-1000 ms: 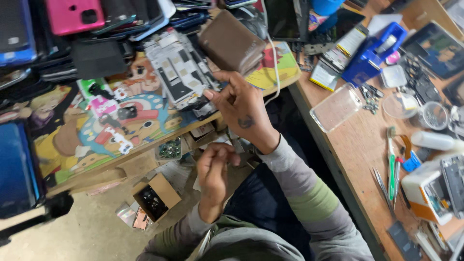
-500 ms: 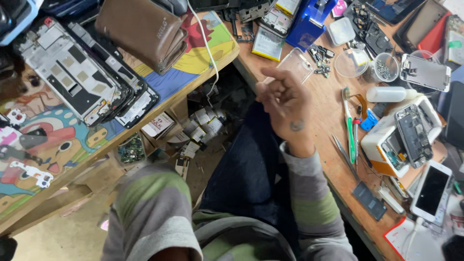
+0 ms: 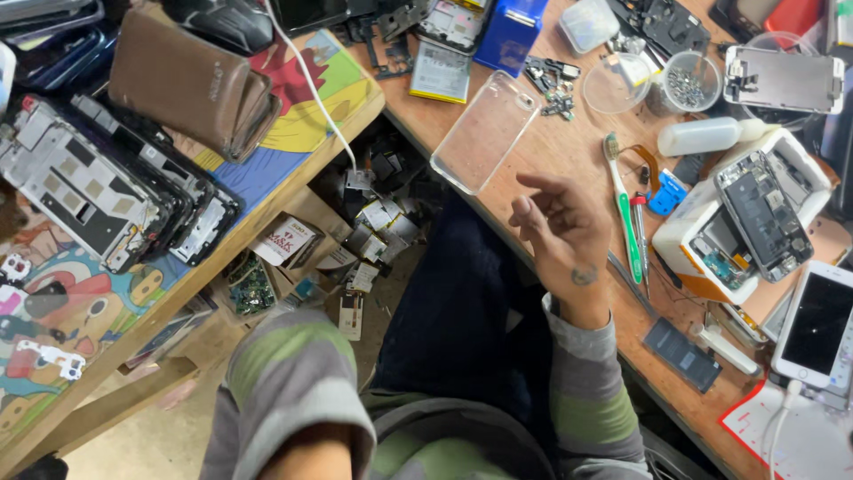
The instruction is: The person disassembles a smartphone by prying open the back cover and removing the battery. They then use a screwdriver to unscrew and remove a small internal component from the phone's chassis.
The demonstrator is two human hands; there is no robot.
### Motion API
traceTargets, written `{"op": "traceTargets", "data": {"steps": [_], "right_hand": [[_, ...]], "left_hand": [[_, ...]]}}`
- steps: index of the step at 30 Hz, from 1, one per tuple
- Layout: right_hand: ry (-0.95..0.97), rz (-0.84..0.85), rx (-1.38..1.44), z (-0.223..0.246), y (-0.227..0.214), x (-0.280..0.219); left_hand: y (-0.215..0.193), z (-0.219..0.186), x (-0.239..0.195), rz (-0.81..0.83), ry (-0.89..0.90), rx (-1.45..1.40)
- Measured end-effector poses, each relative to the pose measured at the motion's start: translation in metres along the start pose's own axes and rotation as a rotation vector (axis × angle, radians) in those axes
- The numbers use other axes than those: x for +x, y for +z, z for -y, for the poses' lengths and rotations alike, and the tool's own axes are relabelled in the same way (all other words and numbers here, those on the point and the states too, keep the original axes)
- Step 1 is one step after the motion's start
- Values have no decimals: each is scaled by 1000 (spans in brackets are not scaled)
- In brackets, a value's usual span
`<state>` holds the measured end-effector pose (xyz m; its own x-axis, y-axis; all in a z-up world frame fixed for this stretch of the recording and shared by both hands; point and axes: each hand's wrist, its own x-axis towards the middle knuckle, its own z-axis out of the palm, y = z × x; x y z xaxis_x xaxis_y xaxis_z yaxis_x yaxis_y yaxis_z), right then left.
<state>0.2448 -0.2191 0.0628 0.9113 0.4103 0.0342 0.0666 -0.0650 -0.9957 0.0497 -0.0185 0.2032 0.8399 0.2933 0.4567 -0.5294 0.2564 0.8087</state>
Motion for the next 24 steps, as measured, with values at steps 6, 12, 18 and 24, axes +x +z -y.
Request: {"op": "traceTargets", "data": {"steps": [6, 12, 18, 24], "right_hand": [[-15, -32, 70, -21, -25, -28], [-77, -102, -232, -20, -26, -46], [-415, -83, -343, -18, -29, -42], [-380, -46, -342, -13, -27, -43]], "left_hand": [[6, 108, 90, 2, 19, 330], [-31, 235, 133, -268, 73, 951], [-69, 272, 134, -295, 222, 1313], [-67, 265, 146, -268, -263, 1299]]}}
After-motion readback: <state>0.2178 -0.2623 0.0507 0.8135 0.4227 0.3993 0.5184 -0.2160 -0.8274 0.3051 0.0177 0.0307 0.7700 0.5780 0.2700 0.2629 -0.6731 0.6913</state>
